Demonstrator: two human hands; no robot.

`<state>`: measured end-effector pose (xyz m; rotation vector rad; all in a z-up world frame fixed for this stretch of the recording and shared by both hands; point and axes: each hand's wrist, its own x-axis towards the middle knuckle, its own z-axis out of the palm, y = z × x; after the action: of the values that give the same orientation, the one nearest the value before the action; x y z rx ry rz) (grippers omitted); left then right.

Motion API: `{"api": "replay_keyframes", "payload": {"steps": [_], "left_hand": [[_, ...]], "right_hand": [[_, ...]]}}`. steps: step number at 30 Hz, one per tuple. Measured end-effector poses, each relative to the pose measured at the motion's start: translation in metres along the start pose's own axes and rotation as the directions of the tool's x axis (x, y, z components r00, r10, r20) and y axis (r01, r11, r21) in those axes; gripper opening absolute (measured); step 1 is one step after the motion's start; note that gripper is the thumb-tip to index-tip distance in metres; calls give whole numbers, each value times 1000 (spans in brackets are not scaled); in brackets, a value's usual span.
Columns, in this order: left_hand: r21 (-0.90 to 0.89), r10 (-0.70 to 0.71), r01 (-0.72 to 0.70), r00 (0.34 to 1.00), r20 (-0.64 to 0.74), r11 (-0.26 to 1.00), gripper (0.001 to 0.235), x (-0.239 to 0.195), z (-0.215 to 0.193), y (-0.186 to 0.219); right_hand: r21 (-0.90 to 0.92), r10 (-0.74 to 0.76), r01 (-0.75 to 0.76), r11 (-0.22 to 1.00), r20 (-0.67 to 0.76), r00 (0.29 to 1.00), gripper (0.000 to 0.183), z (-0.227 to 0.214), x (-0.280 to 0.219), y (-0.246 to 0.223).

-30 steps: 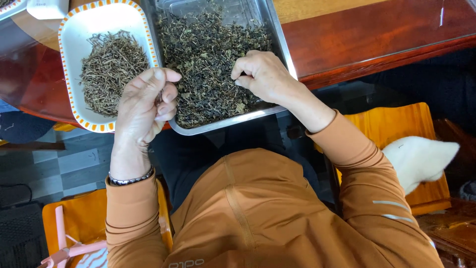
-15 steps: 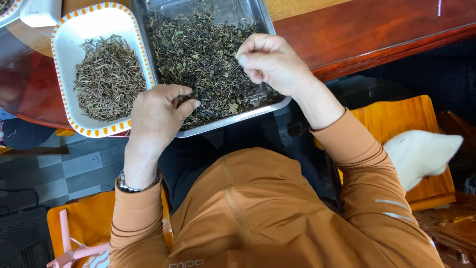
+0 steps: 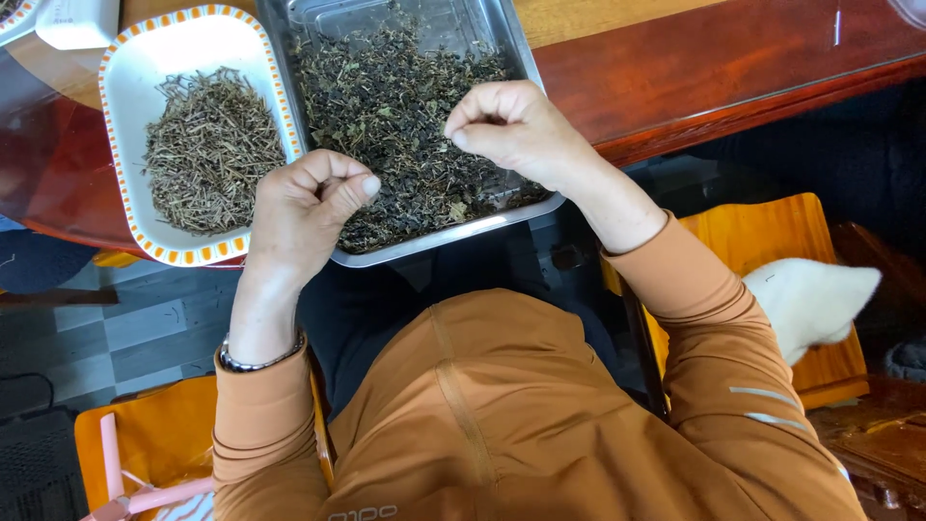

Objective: The person sits at a table and sorts dried herbs by hand, picking through a metal tray and transferring selected pieces into a white bowl. The person repeatedly sifts through the herbs, separating stems and leaves, and places the sorted material into the bowl.

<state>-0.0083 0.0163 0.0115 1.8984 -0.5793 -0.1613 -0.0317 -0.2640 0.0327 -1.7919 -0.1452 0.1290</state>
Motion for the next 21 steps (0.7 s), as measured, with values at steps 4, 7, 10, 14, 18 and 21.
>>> {"api": "replay_keyframes", "payload": {"steps": [4,7,10,14,18,21], "left_hand": [[-297,-47,49,999,14,954,9,-4,-6,-2],[-439,-163,153,987,17,885,18,-8,-6,-1],[-371,-66,52,998,-23,927,13,-8,-7,-10],[-229,-62,58,998,-13,972,3,-10,-8,-1],[-220,-59,53,998,-22,974,5,-10,-9,-6],[-308,-52,34,997,-49,951,10,-6,-7,-5]], "right_hand": [[-268,-83,82,960,10,997,10,8,4,4],[-309,-63,69,949,32,998,9,9,2,4],[-375,-13,11,927,-3,1000,8,10,-2,-2],[-537,-65,37,843,-32,997,8,2,-2,4],[-662,-23,5,749,-19,1000,10,3,-2,5],[-610,-62,40,792,-15,998,11,3,-2,17]]}}
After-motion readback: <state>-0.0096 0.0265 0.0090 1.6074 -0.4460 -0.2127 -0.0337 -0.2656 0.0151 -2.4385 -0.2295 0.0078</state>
